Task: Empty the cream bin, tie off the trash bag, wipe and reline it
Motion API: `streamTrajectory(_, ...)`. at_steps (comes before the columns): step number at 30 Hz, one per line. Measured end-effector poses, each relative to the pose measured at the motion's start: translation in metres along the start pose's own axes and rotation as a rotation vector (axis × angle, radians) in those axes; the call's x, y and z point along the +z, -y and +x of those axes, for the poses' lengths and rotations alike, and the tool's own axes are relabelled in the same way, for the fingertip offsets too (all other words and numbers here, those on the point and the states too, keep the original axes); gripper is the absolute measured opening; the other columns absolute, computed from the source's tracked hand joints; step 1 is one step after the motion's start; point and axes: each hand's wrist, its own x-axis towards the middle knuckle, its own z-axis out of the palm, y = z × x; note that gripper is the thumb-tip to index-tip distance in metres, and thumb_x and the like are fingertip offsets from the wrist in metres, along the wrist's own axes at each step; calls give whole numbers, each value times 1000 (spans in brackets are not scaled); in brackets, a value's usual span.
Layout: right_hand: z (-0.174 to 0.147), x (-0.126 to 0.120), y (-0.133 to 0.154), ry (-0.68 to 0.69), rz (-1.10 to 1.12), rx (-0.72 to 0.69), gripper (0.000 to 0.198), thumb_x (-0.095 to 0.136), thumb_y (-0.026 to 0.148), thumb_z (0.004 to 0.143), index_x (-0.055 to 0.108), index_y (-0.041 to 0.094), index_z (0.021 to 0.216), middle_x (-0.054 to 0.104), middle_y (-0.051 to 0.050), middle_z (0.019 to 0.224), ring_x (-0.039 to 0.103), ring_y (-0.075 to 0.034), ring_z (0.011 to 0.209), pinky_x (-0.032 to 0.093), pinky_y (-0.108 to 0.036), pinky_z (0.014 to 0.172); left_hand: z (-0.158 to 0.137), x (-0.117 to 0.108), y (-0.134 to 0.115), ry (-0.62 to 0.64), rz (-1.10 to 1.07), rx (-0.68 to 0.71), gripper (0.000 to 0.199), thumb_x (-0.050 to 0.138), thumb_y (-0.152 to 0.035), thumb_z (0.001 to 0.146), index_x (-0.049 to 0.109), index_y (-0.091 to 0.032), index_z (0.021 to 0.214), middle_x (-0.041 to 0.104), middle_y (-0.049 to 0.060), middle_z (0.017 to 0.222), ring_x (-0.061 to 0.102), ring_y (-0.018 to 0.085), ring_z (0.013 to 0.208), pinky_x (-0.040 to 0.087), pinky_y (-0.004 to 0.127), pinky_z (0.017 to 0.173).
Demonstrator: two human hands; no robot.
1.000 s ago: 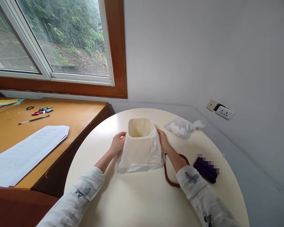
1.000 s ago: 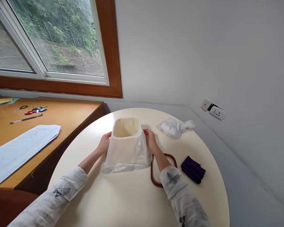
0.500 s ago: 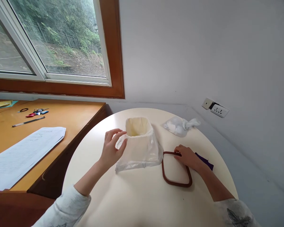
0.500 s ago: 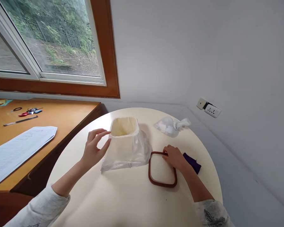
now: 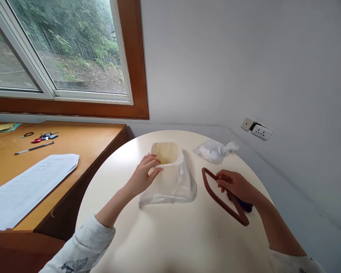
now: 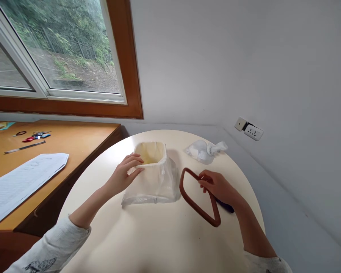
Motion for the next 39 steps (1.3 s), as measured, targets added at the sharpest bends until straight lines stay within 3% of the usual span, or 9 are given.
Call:
streamTrajectory(4,11,-1,18,-173,251,-80,33,54,39,79,51,22,107,55,2,61,53,-13,52,42,-25,47,2,-9,-10,49,-24,-5,13,53,-27,83,59,-21,93,56,7,108,48,22,109,28,50,105)
streamTrajectory(6,19,3,28,-259,315,-138,36,55,36,79,50,21,111,51,5,57,47,-11,47,39,-24,46,3,-13,-18,-9,-43,-18,15,54,-26,82,60,-22,95,54,8,110,51,21,105,35,47,100)
streamTrajectory(11,47,20,53,-497,379,-233,29,50,26,78,57,19,105,42,7,48,38,-8,46,32,-21,45,13,-15,-34,-227,42,-98,14,52,-26,84,64,-21,87,58,5,82,53,18,82,44,34,76)
streamTrajectory(18,84,44,67,-622,480,-259,24,48,18,72,62,18,92,35,8,46,29,-7,43,26,-20,43,28,-7,-33,117,149,-50,23,49,-34,87,67,-22,81,66,1,75,54,17,77,34,37,80)
streamTrajectory(24,94,54,61,-668,548,-231,18,49,19,70,61,18,83,33,8,46,26,-6,44,21,-20,42,24,-5,-27,175,88,-44,27,43,-32,89,64,-20,77,63,1,68,53,14,66,36,35,81)
streamTrajectory(29,96,51,56,-711,568,-204,18,50,19,70,62,18,84,35,8,46,27,-7,44,22,-20,42,31,-14,-26,152,-16,-127,32,40,-40,89,63,-23,102,65,5,105,54,21,102,36,38,95)
streamTrajectory(32,95,47,54,-718,568,-185,18,51,20,70,62,18,84,37,8,45,28,-7,43,23,-20,42,48,-19,-17,157,-32,-239,46,28,-43,92,44,-23,130,42,4,139,35,20,128,28,39,105)
streamTrajectory(35,94,46,54,-724,564,-176,17,51,20,70,62,19,83,38,7,45,29,-7,43,24,-21,42,67,-19,3,211,-31,-344,53,19,-46,92,41,-21,133,37,3,142,30,20,132,24,39,108)
streamTrajectory(39,93,45,56,-715,565,-157,17,51,19,70,62,20,83,39,7,46,29,-7,43,24,-20,42,84,-14,28,297,-8,-338,51,30,-50,88,55,-21,122,53,5,130,42,24,123,33,37,102)
